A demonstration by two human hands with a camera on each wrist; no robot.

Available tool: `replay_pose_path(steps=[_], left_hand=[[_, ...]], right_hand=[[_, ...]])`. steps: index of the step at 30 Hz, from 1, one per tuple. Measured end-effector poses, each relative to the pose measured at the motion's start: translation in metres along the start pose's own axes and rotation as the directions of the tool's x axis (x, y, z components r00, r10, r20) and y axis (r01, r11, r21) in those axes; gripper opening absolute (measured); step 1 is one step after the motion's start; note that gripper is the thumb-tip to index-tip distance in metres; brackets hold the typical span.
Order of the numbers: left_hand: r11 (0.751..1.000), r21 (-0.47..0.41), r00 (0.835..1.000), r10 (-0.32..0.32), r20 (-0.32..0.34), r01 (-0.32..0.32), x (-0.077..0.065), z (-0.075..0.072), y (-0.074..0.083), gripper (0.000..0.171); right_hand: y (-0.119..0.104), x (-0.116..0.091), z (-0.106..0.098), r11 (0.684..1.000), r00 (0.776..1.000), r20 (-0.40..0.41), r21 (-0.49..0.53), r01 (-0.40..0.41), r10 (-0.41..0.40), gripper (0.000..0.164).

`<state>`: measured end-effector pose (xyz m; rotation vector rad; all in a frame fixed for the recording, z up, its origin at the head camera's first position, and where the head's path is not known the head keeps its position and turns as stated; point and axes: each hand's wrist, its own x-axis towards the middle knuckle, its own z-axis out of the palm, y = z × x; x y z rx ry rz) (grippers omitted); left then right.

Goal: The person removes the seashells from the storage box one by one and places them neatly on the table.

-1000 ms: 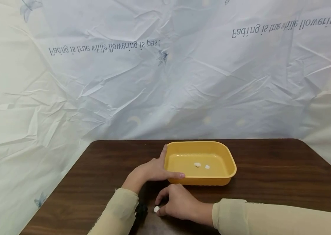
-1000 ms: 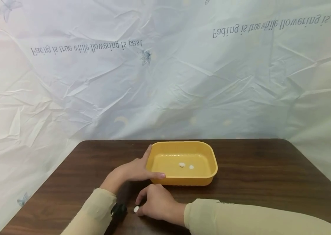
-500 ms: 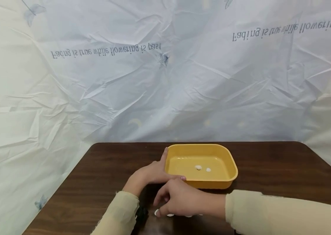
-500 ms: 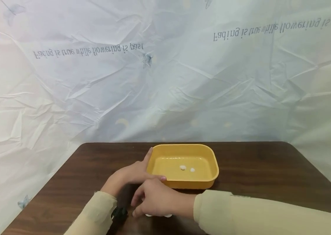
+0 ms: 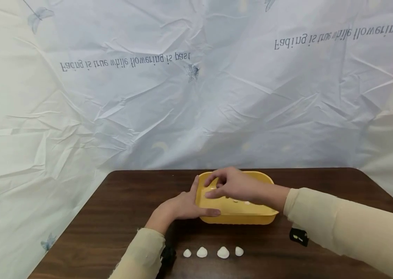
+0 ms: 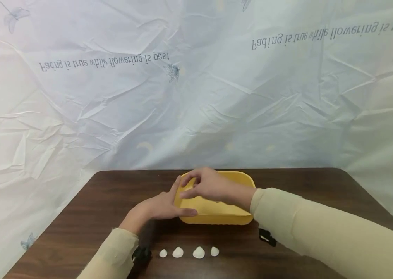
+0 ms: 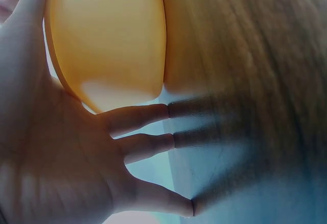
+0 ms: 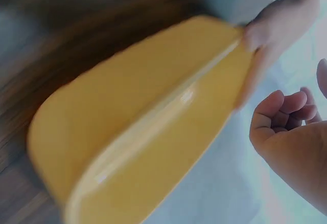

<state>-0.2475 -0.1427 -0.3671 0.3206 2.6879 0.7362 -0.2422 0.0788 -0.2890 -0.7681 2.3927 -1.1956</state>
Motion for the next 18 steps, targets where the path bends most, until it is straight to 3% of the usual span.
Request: replay_pose_path(steps=[8,14,18], left_hand=[[1.0,-0.01,0.999,-0.011,-0.048,0.01,0.001,0.004,0.001,0.144],[0.999,-0.036,0.999,-0.01,-0.035,0.009,0.001,0.003,0.0,0.145],[0.999,-0.054,0.999,0.003,-0.034,-0.005,0.002,0.002,-0.001,0.144]], right_hand=[[0.051,0.009,-0.031,0.992,0.989,-0.086,-0.016,-0.125,0.123,0.038],[0.085,0.009,-0.03,0.974,0.97,-0.1,-0.023,-0.224,0.22,0.042],[0.098,0.011,-0.025,0.969,0.966,-0.127,-0.072,-0.236,0.226,0.038]])
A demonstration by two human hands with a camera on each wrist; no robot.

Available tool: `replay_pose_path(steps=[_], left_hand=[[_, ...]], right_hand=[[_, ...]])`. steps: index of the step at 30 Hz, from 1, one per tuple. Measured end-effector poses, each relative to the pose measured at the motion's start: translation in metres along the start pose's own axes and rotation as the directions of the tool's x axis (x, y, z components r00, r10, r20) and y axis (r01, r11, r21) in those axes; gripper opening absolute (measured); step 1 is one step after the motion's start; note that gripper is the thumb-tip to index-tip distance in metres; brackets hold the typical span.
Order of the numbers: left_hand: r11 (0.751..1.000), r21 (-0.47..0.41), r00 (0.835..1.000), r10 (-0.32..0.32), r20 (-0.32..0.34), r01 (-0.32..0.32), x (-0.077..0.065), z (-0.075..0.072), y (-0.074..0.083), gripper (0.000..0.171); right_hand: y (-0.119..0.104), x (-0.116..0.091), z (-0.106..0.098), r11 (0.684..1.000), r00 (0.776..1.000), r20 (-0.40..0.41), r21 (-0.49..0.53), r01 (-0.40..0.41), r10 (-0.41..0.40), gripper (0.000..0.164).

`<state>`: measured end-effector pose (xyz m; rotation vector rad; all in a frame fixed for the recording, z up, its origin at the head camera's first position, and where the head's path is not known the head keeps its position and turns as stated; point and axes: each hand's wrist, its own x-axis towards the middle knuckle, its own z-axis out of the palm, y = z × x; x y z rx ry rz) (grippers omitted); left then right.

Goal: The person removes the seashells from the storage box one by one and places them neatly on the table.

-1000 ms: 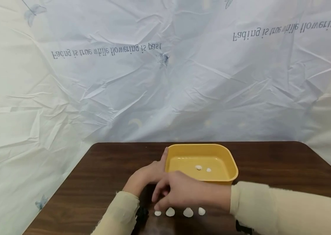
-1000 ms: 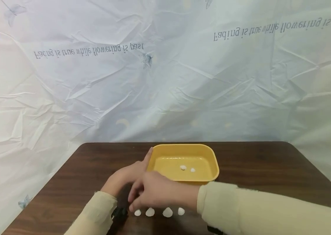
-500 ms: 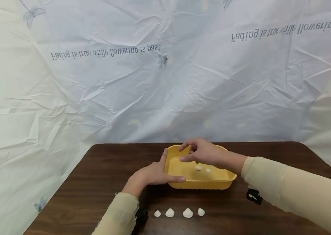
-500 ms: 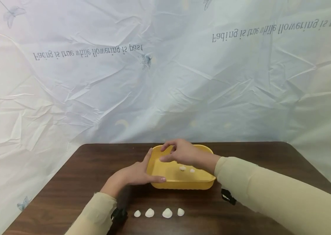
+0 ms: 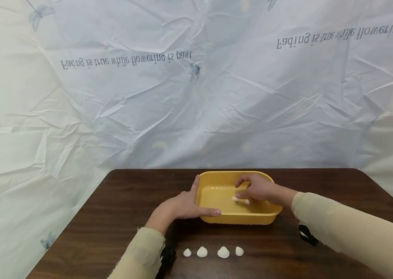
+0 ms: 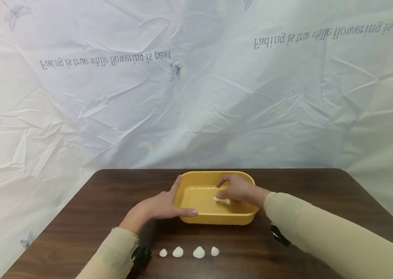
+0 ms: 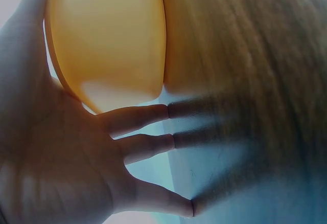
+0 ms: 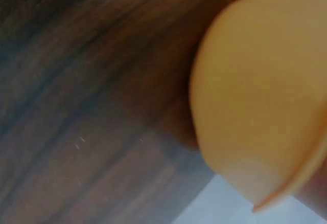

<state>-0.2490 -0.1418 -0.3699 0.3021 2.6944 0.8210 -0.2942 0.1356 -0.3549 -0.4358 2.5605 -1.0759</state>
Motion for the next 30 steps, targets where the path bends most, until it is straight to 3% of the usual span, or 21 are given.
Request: replay_pose_path(steps=[5,14,21,27,30], left_hand=[[1.0,0.008,1.0,-0.008,-0.011,0.008,0.001,0.0,-0.001,0.145],[0.999,0.03,1.0,-0.026,-0.017,0.027,0.001,-0.001,0.001,0.145],[0.999,0.027,1.0,-0.019,-0.017,0.02,0.001,-0.001,0.0,0.145],[1.0,0.017,1.0,-0.017,-0.005,0.017,0.001,0.0,0.0,0.145],[1.0,0.02,1.0,-0.02,-0.002,0.02,0.001,-0.001,0.001,0.144]], right_hand=[[0.006,0.002,0.007,0.998,1.0,0.003,-0.061,0.025,-0.025,0.032],[0.001,0.003,0.007,0.997,0.999,0.046,-0.079,0.01,-0.006,0.024],[0.002,0.007,0.013,0.993,0.999,0.027,-0.114,0.023,-0.02,0.015],[0.002,0.011,0.017,0.99,0.999,-0.004,-0.137,-0.041,0.041,0.029],[0.002,0.012,0.016,0.993,0.999,0.009,-0.11,-0.053,0.054,0.024]])
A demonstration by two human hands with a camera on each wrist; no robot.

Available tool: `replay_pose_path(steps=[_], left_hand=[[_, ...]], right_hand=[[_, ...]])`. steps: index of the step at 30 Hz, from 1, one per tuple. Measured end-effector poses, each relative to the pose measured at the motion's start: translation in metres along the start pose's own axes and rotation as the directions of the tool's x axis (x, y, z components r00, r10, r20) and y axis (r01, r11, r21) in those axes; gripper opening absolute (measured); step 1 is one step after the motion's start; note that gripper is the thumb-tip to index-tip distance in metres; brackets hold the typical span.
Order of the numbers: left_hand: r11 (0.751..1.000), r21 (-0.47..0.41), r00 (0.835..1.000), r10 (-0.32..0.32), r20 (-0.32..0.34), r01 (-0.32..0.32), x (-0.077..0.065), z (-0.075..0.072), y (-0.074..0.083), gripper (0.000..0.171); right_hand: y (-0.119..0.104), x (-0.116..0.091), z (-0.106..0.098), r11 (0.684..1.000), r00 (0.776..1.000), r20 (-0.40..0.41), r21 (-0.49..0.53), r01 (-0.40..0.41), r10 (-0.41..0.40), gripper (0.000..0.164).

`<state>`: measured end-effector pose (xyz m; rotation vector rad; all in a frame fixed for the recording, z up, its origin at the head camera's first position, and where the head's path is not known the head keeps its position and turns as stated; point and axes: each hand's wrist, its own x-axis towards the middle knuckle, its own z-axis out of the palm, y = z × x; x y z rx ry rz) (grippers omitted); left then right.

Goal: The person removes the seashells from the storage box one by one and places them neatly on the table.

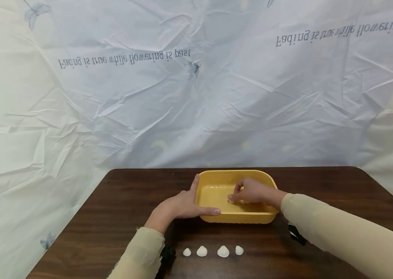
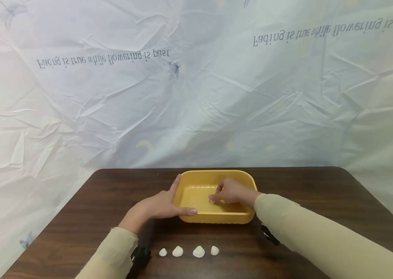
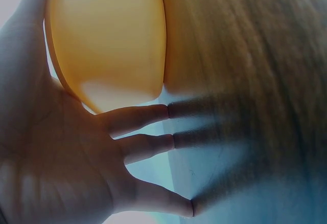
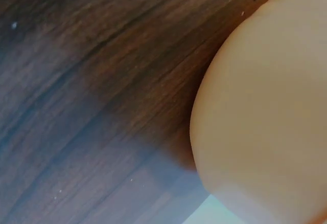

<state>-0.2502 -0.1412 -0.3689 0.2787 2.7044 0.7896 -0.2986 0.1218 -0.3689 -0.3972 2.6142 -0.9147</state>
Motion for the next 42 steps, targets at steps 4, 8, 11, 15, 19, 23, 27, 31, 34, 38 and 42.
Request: replay_pose_path(steps=[4,8,11,15,19,23,27,31,34,38,42], left_hand=[[1.0,0.015,1.0,-0.004,-0.007,0.004,-0.001,-0.001,0.002,0.144],[1.0,0.017,1.0,-0.004,-0.013,0.004,-0.002,-0.001,0.002,0.144],[1.0,0.01,1.0,-0.004,-0.011,0.005,-0.001,0.0,0.002,0.143],[1.0,0.01,1.0,-0.006,-0.009,0.006,0.0,0.001,0.0,0.143],[1.0,0.012,1.0,-0.007,-0.008,0.007,0.001,0.002,0.0,0.143],[1.0,0.013,1.0,-0.008,-0.009,0.008,0.0,0.001,0.001,0.143],[1.0,0.004,1.0,-0.007,-0.008,0.007,-0.001,0.001,0.0,0.143],[1.0,-0.005,1.0,-0.005,-0.003,0.005,-0.002,0.0,0.0,0.144],[1.0,0.005,1.0,-0.008,-0.007,0.008,-0.002,0.001,0.0,0.144],[1.0,0.011,1.0,-0.008,-0.009,0.009,-0.001,0.001,0.001,0.144],[1.0,-0.013,1.0,0.008,0.0,-0.008,-0.001,0.0,0.001,0.144]], right_hand=[[-0.002,0.001,-0.002,0.998,0.997,0.048,0.025,0.062,-0.063,0.016],[-0.005,0.002,0.001,0.993,0.991,0.065,0.003,0.115,-0.115,0.019],[-0.007,0.002,0.004,0.994,0.993,0.044,-0.023,0.11,-0.108,0.012],[-0.007,-0.001,0.007,0.998,0.998,-0.012,-0.025,0.065,-0.065,0.017],[-0.004,-0.005,0.006,0.997,0.996,-0.04,0.001,0.082,-0.082,0.022],[-0.002,-0.007,0.006,0.99,0.988,-0.061,-0.013,0.138,-0.139,0.023],[-0.002,-0.007,0.009,0.985,0.982,-0.087,-0.056,0.165,-0.169,0.019],[-0.003,-0.007,0.01,0.975,0.976,-0.091,-0.118,0.186,-0.197,0.016],[-0.003,-0.006,0.01,0.972,0.976,-0.092,-0.147,0.184,-0.199,0.015],[-0.002,-0.005,0.01,0.975,0.979,-0.092,-0.141,0.17,-0.183,0.015],[-0.002,-0.005,0.009,0.978,0.979,-0.096,-0.126,0.167,-0.18,0.014]])
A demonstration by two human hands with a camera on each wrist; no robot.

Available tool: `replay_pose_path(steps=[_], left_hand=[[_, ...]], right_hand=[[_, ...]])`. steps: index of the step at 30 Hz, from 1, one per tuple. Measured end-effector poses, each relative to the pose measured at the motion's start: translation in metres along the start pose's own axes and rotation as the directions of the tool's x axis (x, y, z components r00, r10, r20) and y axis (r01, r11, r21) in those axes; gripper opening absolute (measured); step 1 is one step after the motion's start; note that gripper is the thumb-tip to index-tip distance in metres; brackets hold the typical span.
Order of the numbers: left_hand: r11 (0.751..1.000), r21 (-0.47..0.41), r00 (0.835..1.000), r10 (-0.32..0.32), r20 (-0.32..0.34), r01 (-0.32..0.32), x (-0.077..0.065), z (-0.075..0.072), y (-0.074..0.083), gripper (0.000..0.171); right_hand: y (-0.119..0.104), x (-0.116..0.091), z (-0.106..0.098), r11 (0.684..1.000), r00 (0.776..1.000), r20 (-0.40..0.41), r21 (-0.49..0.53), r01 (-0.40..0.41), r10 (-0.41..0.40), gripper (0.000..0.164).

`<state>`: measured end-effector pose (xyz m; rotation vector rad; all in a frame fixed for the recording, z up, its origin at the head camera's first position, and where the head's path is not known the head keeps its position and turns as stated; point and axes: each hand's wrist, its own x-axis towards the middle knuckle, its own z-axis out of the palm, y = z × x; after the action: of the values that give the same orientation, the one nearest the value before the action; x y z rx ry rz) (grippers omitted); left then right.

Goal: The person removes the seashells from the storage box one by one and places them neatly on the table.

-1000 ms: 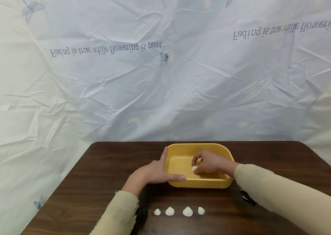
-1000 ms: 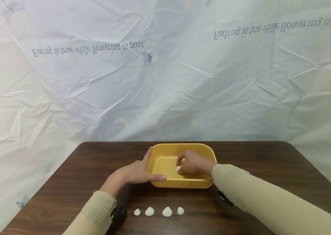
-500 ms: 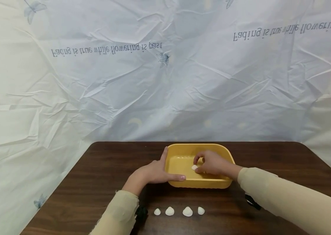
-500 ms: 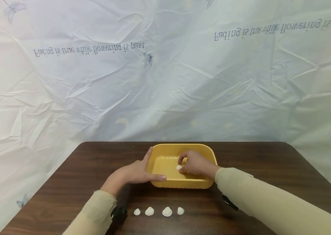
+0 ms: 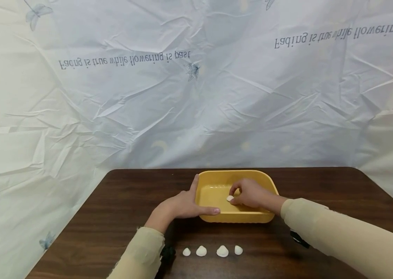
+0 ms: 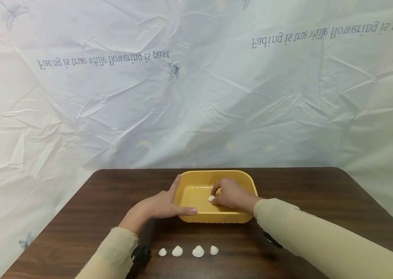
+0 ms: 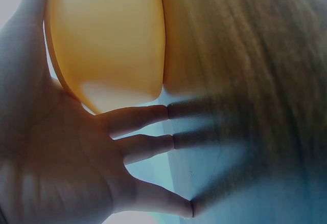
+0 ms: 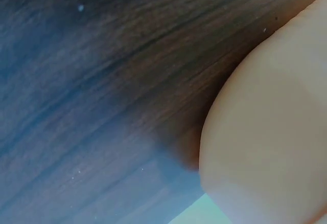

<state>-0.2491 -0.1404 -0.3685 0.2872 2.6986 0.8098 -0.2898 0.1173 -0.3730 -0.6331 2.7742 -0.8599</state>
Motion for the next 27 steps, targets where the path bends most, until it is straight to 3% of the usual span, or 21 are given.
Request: replay_pose_path(steps=[6,16,27], left_hand=[[1.0,-0.017,1.0,0.01,0.006,-0.01,0.0,0.001,-0.001,0.144],[1.0,0.028,1.0,-0.005,-0.017,0.006,0.002,0.0,-0.001,0.145],[0.996,0.078,0.999,-0.039,-0.023,0.041,-0.002,-0.002,0.0,0.146]], right_hand=[[-0.005,-0.002,-0.009,1.0,1.0,0.018,0.015,-0.015,0.015,0.016],[-0.017,-0.011,-0.029,0.994,0.999,0.021,-0.1,0.033,-0.031,0.014],[-0.033,-0.044,-0.042,0.987,0.983,0.085,0.037,0.158,-0.161,0.01]])
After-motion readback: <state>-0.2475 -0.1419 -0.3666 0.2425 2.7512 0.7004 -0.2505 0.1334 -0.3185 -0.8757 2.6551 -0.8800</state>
